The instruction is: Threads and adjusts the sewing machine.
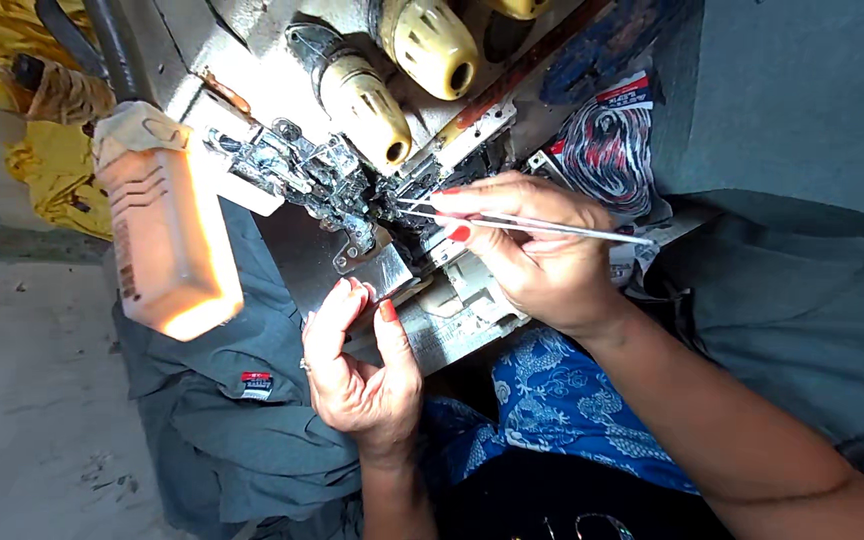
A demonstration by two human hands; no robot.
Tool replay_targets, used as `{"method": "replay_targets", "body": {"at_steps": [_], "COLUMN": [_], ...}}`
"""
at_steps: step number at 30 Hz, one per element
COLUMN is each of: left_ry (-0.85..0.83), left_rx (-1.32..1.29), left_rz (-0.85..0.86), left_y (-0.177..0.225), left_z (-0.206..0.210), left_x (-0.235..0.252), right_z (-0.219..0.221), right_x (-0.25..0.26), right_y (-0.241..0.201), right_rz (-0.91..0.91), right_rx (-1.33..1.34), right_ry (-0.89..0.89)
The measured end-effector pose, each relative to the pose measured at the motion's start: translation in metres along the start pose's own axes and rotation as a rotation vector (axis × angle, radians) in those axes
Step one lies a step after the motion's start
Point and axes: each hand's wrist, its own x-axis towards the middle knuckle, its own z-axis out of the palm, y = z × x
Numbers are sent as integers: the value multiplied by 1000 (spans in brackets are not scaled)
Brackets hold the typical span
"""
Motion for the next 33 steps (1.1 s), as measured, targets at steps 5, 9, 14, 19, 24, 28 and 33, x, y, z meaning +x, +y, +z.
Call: {"method": "replay_targets", "body": {"at_steps": [5,9,14,19,24,28,33], "left_ry": [7,6,12,17,15,14,15], "left_rx": [-3,12,14,12,14,14,18], "left_rz": [6,19,31,29,32,31,32], "left_y": [-2,-4,-5,-6,-5,-5,-5], "left_z": [0,0,1,1,2,2,2], "left_x": [-1,-3,-3,-4,-4,-4,-4], "right_z": [11,7,8,10,10,10,11], "right_x": [2,-2,-3,-2,-1,-2,-1], "right_y": [-4,6,7,9,8,8,8], "right_rz": [164,-41,-136,-122,-102,-90,-70], "right_rx": [74,-103,-196,-188,-177,-161,-144], "right_ry": [139,47,-3,-10,-13,-16,-3]}}
